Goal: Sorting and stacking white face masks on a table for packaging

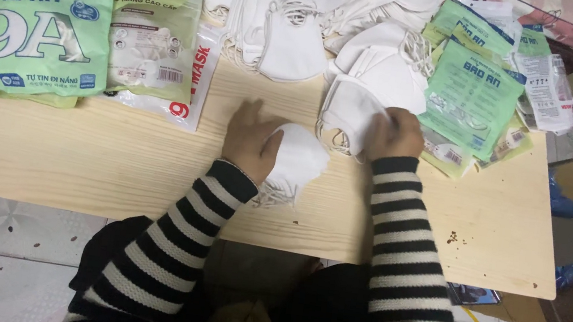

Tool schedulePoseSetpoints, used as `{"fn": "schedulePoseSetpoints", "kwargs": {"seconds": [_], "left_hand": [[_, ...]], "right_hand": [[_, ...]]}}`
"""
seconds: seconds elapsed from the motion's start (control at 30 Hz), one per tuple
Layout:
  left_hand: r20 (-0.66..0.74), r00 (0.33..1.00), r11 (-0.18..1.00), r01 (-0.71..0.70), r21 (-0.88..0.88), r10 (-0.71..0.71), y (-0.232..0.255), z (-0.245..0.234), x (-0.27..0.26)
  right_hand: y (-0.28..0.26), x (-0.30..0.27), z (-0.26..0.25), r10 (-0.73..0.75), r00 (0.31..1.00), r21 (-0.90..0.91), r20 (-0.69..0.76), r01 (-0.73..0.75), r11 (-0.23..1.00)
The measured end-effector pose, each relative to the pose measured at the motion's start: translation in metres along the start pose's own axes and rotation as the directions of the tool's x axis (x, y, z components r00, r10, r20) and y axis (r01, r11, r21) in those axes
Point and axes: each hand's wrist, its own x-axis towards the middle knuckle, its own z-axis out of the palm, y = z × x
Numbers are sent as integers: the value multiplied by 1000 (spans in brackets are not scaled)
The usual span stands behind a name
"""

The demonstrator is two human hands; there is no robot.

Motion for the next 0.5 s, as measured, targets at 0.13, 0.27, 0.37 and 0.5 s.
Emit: {"fn": "schedulePoseSetpoints", "kwargs": {"seconds": [0.13, 0.27, 0.37, 0.5], "left_hand": [[-47, 992, 969, 105, -224, -118, 6, 3, 9], [125, 939, 841, 342, -419, -320, -2, 6, 10], [275, 880, 717, 476, -509, -388, -7, 7, 12], [356, 851, 605, 524, -599, -386, -7, 7, 11]], "right_hand": [[-16, -2, -34, -44, 985, 439, -166, 114, 891], [-30, -12, -54, 73, 933, 800, 351, -340, 495], [-46, -16, -57, -8, 843, 747, 537, -472, 468], [-60, -26, -46, -61, 797, 739, 601, -524, 424]]}}
